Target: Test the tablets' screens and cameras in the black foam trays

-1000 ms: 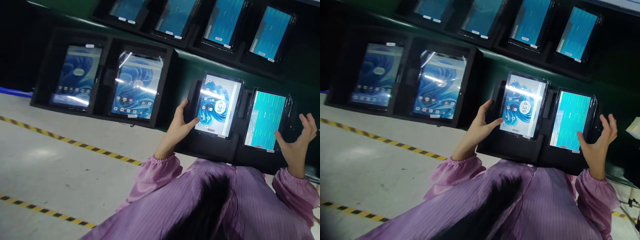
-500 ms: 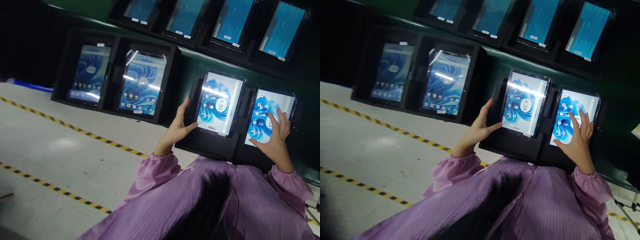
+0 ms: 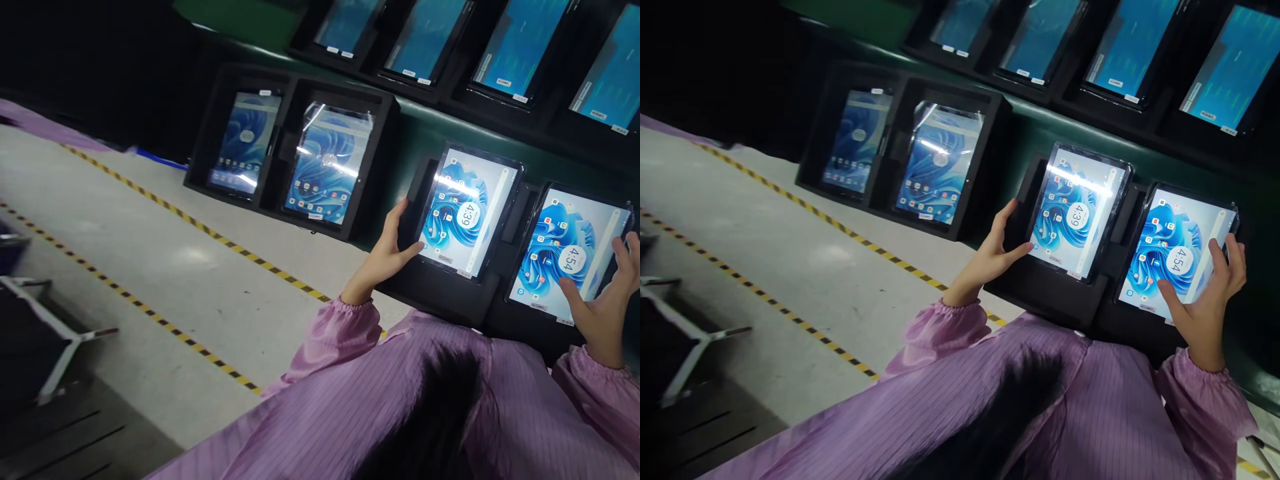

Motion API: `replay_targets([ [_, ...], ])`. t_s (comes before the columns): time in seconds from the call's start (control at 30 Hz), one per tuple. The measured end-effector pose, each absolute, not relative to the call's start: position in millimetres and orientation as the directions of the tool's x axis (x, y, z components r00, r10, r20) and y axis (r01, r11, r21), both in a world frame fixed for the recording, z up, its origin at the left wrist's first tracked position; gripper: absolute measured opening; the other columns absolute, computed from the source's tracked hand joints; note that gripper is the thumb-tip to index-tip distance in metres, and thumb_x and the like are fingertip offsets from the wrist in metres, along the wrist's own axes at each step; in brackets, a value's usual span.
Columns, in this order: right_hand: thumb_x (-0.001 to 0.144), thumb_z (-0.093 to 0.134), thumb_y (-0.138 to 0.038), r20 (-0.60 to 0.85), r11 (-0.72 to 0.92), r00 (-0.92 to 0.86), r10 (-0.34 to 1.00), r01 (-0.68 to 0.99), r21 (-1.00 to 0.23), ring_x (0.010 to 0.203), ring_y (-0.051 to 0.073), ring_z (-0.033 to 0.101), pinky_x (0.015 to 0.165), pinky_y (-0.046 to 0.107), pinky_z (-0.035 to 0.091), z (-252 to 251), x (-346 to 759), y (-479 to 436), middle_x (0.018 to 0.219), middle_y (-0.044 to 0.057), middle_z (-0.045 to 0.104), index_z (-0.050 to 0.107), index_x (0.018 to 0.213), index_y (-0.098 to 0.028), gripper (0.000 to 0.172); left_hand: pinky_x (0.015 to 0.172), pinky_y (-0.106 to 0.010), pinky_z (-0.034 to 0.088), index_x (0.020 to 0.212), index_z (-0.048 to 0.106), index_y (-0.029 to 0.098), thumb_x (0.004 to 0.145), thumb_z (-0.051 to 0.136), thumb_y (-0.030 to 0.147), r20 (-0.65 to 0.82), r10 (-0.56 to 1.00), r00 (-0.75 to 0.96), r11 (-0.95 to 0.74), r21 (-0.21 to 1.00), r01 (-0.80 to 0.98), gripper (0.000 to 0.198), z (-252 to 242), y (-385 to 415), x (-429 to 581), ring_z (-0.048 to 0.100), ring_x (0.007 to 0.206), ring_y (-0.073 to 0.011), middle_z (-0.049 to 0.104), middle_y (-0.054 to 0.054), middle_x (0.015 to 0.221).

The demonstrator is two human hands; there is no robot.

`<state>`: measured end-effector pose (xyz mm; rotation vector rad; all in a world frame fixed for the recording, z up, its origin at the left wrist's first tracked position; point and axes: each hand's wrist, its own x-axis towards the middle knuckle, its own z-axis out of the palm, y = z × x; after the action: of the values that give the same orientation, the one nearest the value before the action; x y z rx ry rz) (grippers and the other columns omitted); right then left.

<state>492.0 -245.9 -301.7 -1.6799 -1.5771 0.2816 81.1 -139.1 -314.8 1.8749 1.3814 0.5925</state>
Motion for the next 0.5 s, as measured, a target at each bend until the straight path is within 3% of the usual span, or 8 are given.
replay_targets([
  [0.17,0.094,0.069,-0.065,0.348,0.065,0.228,0.909,0.748,-0.661,0.165,0.044,0.015,0.128,0.075,0.022,-308.7,501.8,-250.1,0.174,0.017,0.025,0.031,0.168,-0.033,0.089,0.137,-0.061,0.015,0.174,0.001,0.029,0.092,0.076,0.070,0.017,0.967,0.255,-0.170,0.789,0.590,0.119,-329.0,-140.3,80.6,0.012,0.169,-0.0404,0.010,-0.019,0.181],
  [0.33,0.096,0.070,-0.058,0.337,0.077,0.235,0.912,0.708,-0.702,0.165,0.042,0.016,0.128,0.077,0.020,-307.7,502.3,-251.4,0.174,0.016,0.026,0.033,0.167,-0.031,0.085,0.138,-0.058,0.017,0.174,0.007,0.035,0.097,0.071,0.068,0.026,0.968,0.251,-0.158,0.839,0.521,0.106,-331.7,-139.7,74.5,0.015,0.169,-0.0368,0.015,-0.013,0.182],
  [0.5,0.095,0.073,-0.059,0.311,0.051,0.253,0.916,0.695,-0.717,0.164,0.043,0.019,0.128,0.078,0.019,-305.1,500.1,-249.9,0.174,0.017,0.027,0.035,0.167,-0.029,0.087,0.137,-0.061,0.016,0.174,0.011,0.036,0.096,0.074,0.067,0.031,0.965,0.259,-0.170,0.827,0.536,0.105,-329.8,-139.9,74.1,0.013,0.169,-0.0385,0.012,-0.012,0.182],
])
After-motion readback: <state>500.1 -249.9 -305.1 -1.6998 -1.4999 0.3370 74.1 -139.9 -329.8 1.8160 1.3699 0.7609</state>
